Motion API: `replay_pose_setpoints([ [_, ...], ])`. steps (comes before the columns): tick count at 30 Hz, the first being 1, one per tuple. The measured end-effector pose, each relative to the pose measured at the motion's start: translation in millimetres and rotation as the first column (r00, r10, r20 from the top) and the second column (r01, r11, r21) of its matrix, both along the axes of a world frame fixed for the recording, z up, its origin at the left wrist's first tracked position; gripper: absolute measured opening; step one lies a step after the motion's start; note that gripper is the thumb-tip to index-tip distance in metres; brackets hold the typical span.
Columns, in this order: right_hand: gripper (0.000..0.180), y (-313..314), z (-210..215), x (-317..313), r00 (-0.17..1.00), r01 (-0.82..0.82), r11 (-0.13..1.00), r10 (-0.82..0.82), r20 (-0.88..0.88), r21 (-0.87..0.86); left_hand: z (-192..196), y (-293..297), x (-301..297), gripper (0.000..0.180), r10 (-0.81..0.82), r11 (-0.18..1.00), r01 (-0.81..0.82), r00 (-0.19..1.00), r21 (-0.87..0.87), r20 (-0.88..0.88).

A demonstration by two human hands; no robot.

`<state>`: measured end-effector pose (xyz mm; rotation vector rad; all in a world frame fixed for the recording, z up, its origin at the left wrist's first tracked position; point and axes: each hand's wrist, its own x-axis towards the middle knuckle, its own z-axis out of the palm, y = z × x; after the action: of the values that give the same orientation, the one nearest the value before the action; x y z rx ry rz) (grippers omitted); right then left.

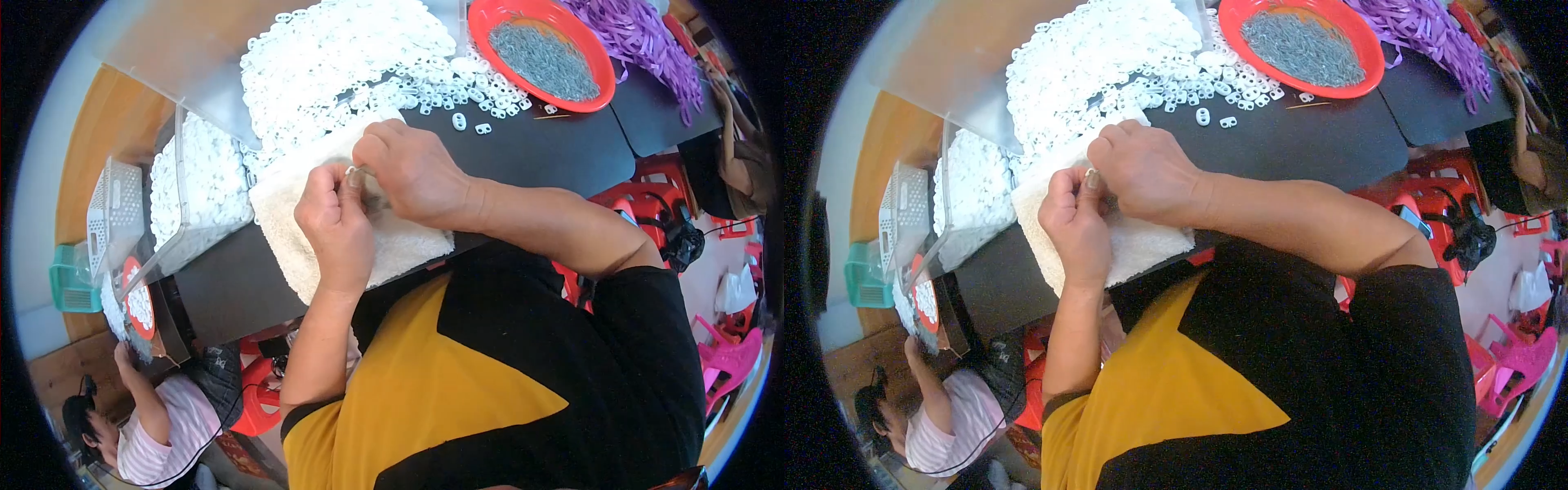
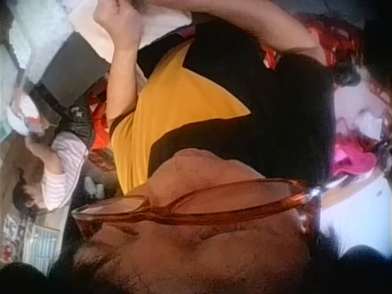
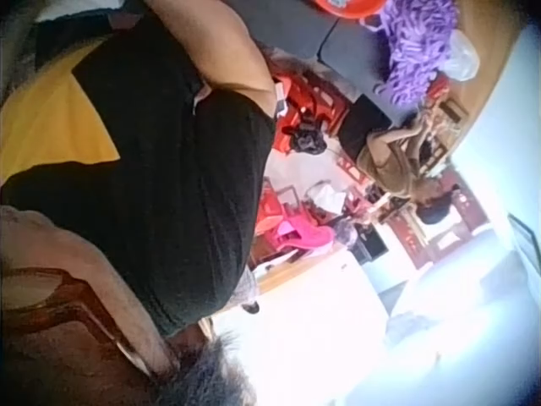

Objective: Assemble small plastic clips by inserting metal rings into them at a manufacturing workbench.

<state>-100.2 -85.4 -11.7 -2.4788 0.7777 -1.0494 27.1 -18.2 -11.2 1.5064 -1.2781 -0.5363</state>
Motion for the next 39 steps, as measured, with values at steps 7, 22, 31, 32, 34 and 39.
replay_pose_setpoints([
  [7, 0.028, -1, -2, -1, 1.000, 0.003, 0.999, -0.003, -0.003, -0.046, -2, -1, -1, 0.009, -0.037, 0.999, 0.037, 0.998, 0.004, -0.041],
  [22, 0.020, -41, 34, -90, 0.802, 0.045, 0.950, -0.219, -0.556, -0.310, 7, 3, 0, 0.007, -0.129, 0.991, 0.098, 0.879, -0.091, -0.459],
  [31, 0.020, -50, 28, -88, 0.774, 0.075, 0.988, -0.141, -0.617, -0.132, 11, 7, 0, 0.006, -0.183, 0.983, 0.152, 0.819, -0.102, -0.543],
  [32, 0.020, -51, 28, -89, 0.776, 0.073, 0.988, -0.140, -0.615, -0.133, 12, 7, 0, 0.006, -0.182, 0.983, 0.150, 0.821, -0.103, -0.541],
  [34, 0.019, -53, 25, -92, 0.791, 0.063, 0.991, -0.121, -0.600, -0.118, 13, 6, 0, 0.005, -0.172, 0.985, 0.157, 0.811, -0.075, -0.559],
  [39, 0.016, -58, 27, -95, 0.781, 0.041, 0.992, -0.106, -0.616, -0.120, 12, 5, 1, 0.005, -0.161, 0.986, 0.160, 0.784, -0.055, -0.600],
])
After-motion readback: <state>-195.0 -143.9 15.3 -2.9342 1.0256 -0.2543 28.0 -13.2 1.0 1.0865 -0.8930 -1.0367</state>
